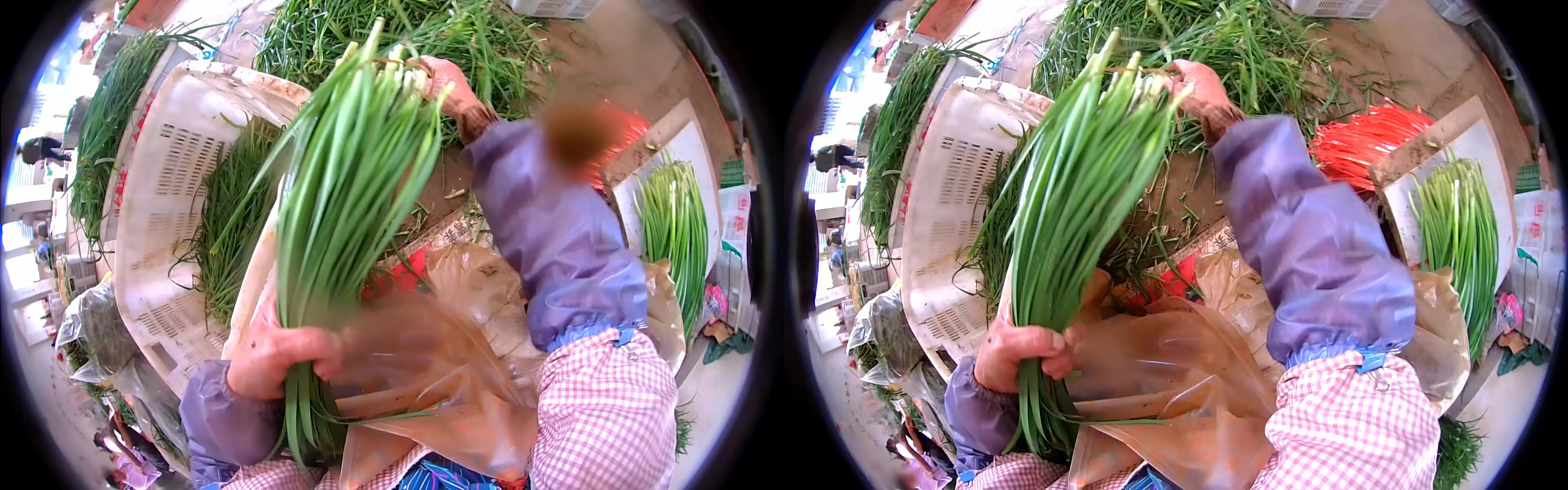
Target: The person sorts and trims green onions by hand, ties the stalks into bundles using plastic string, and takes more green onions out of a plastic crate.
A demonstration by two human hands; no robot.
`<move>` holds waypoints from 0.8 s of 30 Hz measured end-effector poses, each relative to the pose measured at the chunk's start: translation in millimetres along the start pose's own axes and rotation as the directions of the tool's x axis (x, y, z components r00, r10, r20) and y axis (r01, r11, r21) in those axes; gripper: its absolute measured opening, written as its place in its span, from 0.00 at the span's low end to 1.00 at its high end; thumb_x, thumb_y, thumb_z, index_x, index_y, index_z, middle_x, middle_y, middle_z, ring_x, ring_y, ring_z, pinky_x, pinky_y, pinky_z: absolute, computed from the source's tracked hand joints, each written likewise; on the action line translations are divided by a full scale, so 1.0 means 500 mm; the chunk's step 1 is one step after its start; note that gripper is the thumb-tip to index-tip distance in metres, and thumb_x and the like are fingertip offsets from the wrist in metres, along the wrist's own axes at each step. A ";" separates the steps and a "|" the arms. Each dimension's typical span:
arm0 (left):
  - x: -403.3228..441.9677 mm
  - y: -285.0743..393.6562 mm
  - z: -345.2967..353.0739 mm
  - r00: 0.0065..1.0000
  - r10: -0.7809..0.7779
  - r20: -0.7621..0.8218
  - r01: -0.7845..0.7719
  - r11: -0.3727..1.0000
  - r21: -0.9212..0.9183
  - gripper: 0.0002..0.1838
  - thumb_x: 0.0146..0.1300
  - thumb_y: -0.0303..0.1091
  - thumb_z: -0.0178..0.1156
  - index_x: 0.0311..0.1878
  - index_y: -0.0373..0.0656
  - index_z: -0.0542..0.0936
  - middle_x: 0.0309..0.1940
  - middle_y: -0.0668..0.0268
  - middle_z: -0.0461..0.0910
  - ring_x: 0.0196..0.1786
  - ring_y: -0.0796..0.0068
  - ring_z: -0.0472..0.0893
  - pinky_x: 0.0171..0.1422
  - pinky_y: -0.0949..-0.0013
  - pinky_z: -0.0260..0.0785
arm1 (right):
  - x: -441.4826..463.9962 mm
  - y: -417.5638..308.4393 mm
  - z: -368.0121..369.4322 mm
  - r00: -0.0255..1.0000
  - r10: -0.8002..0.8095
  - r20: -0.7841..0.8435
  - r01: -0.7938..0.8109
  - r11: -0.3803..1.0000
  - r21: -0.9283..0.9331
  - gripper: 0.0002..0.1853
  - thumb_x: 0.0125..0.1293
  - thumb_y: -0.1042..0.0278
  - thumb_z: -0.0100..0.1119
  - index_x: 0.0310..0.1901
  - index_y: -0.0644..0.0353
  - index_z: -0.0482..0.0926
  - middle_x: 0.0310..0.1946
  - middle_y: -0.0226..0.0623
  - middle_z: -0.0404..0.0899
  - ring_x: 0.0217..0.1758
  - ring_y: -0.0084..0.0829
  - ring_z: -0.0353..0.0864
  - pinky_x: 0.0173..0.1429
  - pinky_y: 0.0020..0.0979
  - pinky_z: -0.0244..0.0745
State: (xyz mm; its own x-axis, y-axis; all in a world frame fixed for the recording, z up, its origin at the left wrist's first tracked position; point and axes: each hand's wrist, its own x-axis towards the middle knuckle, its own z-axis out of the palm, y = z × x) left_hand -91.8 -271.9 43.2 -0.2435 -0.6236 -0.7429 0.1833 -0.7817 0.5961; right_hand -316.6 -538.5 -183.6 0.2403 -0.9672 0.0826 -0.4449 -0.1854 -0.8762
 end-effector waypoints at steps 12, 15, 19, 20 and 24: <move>-0.169 -0.043 -0.022 0.930 0.360 0.074 -0.366 0.888 0.279 0.28 0.52 0.19 0.60 0.58 0.38 0.66 0.29 0.68 0.74 0.21 0.82 0.69 0.24 0.77 0.61 | -0.471 -0.384 0.092 0.836 -0.302 0.457 -0.506 -0.105 0.856 0.32 0.66 0.49 0.57 0.65 0.58 0.61 0.57 0.48 0.72 0.60 0.39 0.74 0.60 0.46 0.73; -0.246 -0.101 -0.078 0.949 0.311 0.058 -0.309 0.868 0.388 0.31 0.50 0.21 0.66 0.59 0.39 0.65 0.32 0.67 0.75 0.23 0.82 0.71 0.25 0.77 0.63 | -0.424 -0.426 0.044 0.963 -0.230 0.138 -0.227 -0.425 0.876 0.29 0.68 0.44 0.50 0.62 0.56 0.66 0.56 0.43 0.73 0.57 0.39 0.74 0.61 0.46 0.72; -0.302 -0.199 -0.140 0.964 0.266 0.029 -0.252 0.867 0.430 0.29 0.50 0.23 0.69 0.55 0.38 0.68 0.29 0.66 0.76 0.24 0.82 0.72 0.25 0.78 0.62 | -0.421 -0.446 0.027 0.961 0.037 0.276 -0.269 -0.128 0.955 0.21 0.74 0.51 0.43 0.53 0.61 0.72 0.43 0.38 0.80 0.43 0.36 0.81 0.49 0.39 0.79; -0.311 -0.228 -0.163 0.985 0.170 0.013 -0.164 0.924 0.345 0.28 0.51 0.24 0.69 0.54 0.38 0.68 0.28 0.67 0.75 0.24 0.82 0.71 0.25 0.78 0.62 | -0.405 -0.417 0.056 0.952 0.199 0.232 -0.247 0.053 0.968 0.18 0.74 0.52 0.42 0.42 0.59 0.74 0.33 0.36 0.77 0.35 0.30 0.78 0.42 0.36 0.78; -0.324 -0.320 -0.191 0.988 0.155 -0.022 -0.139 0.932 0.334 0.26 0.52 0.28 0.70 0.52 0.42 0.69 0.29 0.71 0.75 0.24 0.84 0.71 0.26 0.78 0.64 | -0.374 -0.355 -0.008 0.972 0.214 0.101 -0.135 0.153 0.979 0.19 0.75 0.58 0.41 0.25 0.54 0.66 0.15 0.24 0.62 0.14 0.21 0.61 0.18 0.29 0.66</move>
State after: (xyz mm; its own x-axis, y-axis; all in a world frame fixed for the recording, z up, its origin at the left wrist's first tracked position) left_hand 9.2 -46.9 38.9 -0.1908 -0.7374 -0.6479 -0.1136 -0.6390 0.7608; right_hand -286.0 -325.6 -41.6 0.2252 -0.9619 -0.1553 0.7438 0.2727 -0.6102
